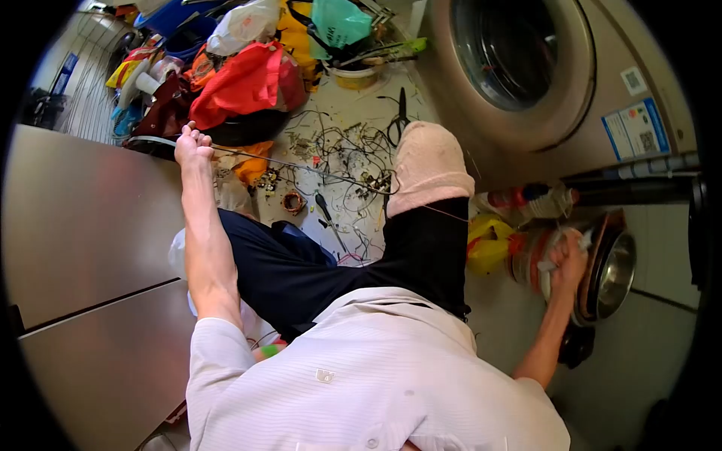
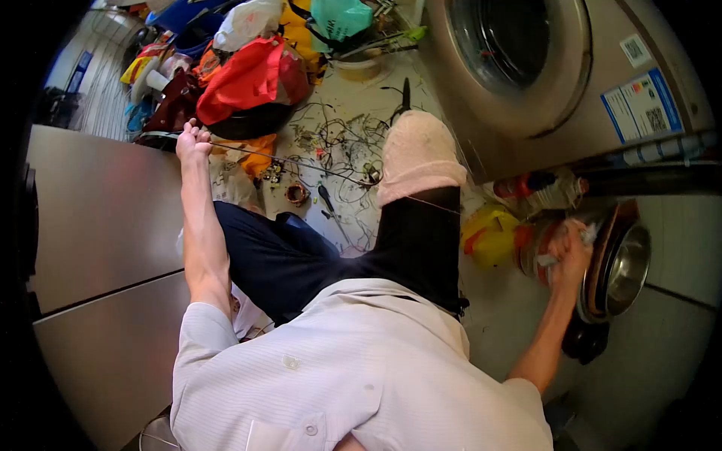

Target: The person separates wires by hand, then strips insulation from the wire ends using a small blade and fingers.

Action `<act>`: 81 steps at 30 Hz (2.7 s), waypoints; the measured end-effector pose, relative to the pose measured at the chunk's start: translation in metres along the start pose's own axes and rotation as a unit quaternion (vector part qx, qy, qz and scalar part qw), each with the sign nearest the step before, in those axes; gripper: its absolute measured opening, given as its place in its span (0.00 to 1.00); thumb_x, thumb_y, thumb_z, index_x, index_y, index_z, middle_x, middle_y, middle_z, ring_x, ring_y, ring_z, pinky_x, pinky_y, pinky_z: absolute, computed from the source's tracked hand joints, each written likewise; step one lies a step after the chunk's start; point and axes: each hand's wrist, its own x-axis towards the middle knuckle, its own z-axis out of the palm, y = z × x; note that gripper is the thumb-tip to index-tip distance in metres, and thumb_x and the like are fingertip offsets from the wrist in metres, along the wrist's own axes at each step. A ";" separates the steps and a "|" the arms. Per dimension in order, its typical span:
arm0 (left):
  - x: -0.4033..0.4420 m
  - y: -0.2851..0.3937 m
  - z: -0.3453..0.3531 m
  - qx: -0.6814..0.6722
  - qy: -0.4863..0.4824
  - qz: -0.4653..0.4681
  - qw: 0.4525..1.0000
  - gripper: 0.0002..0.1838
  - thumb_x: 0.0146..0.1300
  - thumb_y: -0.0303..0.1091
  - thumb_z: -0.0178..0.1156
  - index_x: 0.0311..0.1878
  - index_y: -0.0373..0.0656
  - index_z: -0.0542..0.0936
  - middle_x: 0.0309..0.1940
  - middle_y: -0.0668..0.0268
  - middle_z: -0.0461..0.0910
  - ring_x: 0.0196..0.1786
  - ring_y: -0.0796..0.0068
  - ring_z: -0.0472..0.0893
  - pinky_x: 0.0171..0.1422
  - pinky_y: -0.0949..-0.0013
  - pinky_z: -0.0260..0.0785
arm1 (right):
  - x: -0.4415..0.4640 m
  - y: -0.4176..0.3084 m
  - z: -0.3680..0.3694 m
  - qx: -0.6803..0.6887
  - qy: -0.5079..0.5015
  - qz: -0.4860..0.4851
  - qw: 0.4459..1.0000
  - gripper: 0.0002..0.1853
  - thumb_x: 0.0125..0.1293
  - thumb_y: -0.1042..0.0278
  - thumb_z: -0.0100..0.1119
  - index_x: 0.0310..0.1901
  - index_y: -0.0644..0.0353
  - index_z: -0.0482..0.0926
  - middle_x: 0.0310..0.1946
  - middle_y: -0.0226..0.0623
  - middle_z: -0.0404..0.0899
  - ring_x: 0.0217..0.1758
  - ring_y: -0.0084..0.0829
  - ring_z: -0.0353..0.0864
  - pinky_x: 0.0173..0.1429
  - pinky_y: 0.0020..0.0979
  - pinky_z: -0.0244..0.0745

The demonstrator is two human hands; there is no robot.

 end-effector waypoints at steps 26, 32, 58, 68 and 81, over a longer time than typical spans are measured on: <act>-0.218 0.034 0.110 -0.175 -0.426 -0.080 0.884 0.13 0.78 0.36 0.51 0.47 0.34 0.77 0.16 0.75 0.55 0.17 0.84 0.51 0.20 0.75 0.41 | -0.043 -0.052 0.134 -0.483 -0.041 -0.397 0.780 0.10 0.70 0.75 0.57 0.49 0.65 0.82 0.46 0.47 0.83 0.45 0.48 0.84 0.53 0.37 0.77; -0.221 0.035 0.118 -0.168 -0.434 -0.070 0.883 0.13 0.78 0.36 0.51 0.47 0.34 0.77 0.16 0.75 0.57 0.17 0.84 0.51 0.20 0.76 0.42 | -0.091 -0.015 0.229 -0.472 -0.313 -0.468 0.679 0.12 0.57 0.83 0.59 0.44 0.67 0.80 0.41 0.51 0.82 0.40 0.52 0.84 0.43 0.43 0.81; -0.099 -0.084 0.067 -0.207 -0.365 -0.240 0.875 0.27 0.74 0.51 0.53 0.47 0.28 0.77 0.54 0.43 0.80 0.58 0.47 0.79 0.65 0.45 0.71 | -0.047 0.002 0.257 -0.370 -0.423 -0.117 0.819 0.08 0.63 0.69 0.64 0.34 0.65 0.81 0.20 0.38 0.75 0.22 0.31 0.72 0.31 0.33 0.67; -0.265 -0.170 0.077 0.097 -0.472 -0.360 0.799 0.29 0.76 0.52 0.53 0.60 0.30 0.77 0.49 0.57 0.84 0.48 0.63 0.84 0.61 0.60 0.73 | -0.050 0.001 0.272 -0.197 -0.491 0.090 0.844 0.04 0.66 0.73 0.61 0.36 0.63 0.80 0.23 0.27 0.75 0.20 0.16 0.67 0.24 0.21 0.59; -0.262 -0.162 0.078 -0.011 -0.488 -0.218 0.845 0.06 0.68 0.28 0.64 0.43 0.35 0.84 0.44 0.56 0.86 0.48 0.66 0.84 0.56 0.65 0.77 | -0.057 0.012 0.269 -0.304 -0.408 -0.140 0.849 0.08 0.66 0.69 0.62 0.41 0.66 0.81 0.25 0.38 0.80 0.27 0.27 0.77 0.34 0.30 0.72</act>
